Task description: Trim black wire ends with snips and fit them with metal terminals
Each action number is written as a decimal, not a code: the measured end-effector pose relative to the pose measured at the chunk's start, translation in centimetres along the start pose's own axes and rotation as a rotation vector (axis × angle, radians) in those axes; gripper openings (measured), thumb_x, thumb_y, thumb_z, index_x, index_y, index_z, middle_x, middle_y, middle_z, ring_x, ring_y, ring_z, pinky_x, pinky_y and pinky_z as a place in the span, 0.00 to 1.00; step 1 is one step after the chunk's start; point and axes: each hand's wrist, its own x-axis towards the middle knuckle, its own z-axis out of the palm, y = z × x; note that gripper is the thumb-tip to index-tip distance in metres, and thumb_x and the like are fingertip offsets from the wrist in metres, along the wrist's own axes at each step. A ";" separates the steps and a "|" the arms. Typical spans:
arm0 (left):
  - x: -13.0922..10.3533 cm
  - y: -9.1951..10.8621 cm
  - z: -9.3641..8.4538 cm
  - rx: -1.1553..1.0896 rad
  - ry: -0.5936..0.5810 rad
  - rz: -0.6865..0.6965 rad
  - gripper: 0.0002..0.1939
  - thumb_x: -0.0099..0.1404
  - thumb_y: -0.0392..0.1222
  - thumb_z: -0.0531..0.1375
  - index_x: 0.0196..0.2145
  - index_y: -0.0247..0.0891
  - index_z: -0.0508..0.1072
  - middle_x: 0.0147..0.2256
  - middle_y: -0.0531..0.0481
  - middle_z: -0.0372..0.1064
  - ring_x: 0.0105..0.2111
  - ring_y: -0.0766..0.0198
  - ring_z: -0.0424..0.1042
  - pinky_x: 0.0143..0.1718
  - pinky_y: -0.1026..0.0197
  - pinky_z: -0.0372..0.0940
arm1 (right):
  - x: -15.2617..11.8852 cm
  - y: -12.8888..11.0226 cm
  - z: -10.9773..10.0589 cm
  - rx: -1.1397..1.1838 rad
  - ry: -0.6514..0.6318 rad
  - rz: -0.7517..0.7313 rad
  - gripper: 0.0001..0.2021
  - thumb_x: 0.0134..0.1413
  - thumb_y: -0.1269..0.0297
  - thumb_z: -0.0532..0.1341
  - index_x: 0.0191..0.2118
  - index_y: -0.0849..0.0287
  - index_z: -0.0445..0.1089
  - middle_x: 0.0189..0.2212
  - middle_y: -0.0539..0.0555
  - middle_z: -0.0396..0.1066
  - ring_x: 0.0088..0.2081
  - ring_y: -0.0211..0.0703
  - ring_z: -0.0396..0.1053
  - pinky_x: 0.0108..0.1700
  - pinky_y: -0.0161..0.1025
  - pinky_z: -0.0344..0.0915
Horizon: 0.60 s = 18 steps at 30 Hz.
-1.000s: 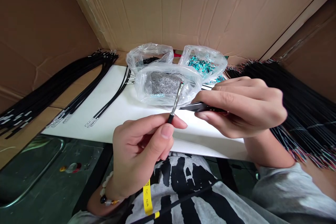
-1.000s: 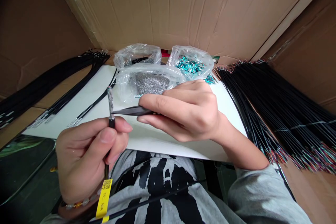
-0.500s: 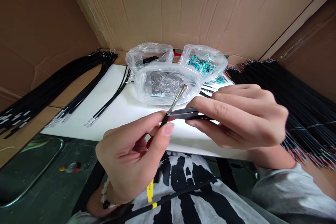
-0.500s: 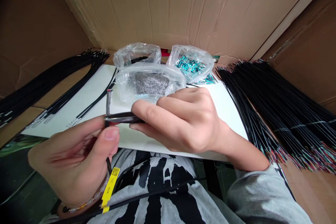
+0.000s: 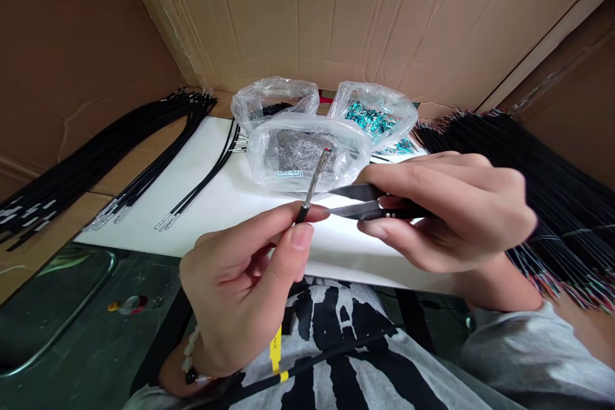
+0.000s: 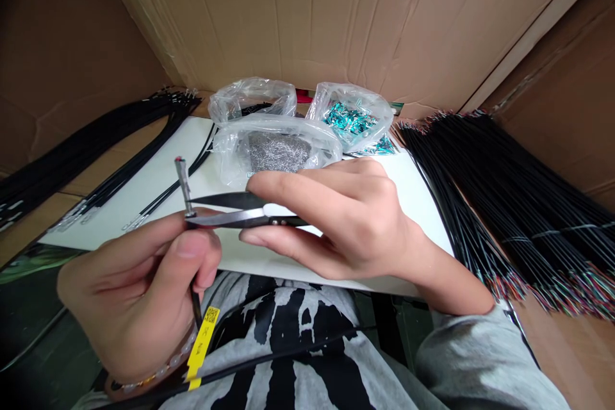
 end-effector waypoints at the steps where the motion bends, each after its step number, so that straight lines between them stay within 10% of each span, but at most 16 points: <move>1: 0.1 0.2 0.1 -0.019 0.016 0.012 0.10 0.73 0.40 0.61 0.42 0.47 0.84 0.17 0.60 0.59 0.17 0.73 0.55 0.18 0.63 0.51 | -0.1 -0.1 0.0 0.016 -0.022 0.030 0.12 0.72 0.59 0.59 0.46 0.63 0.75 0.23 0.48 0.69 0.23 0.35 0.67 0.26 0.37 0.64; 9: 0.9 0.1 -0.6 -0.225 -0.229 -0.027 0.13 0.77 0.42 0.57 0.42 0.48 0.83 0.16 0.60 0.54 0.15 0.74 0.54 0.17 0.66 0.52 | 0.1 -0.9 0.2 0.105 -0.083 0.108 0.10 0.73 0.65 0.58 0.47 0.63 0.76 0.30 0.52 0.75 0.30 0.34 0.72 0.30 0.33 0.66; 18: 0.7 1.0 0.2 -0.326 -0.150 -0.152 0.10 0.72 0.41 0.62 0.35 0.44 0.84 0.14 0.60 0.50 0.14 0.72 0.49 0.16 0.65 0.45 | 0.3 -1.5 -0.5 0.073 -0.044 0.127 0.04 0.67 0.69 0.64 0.40 0.61 0.76 0.22 0.47 0.69 0.23 0.33 0.65 0.26 0.34 0.62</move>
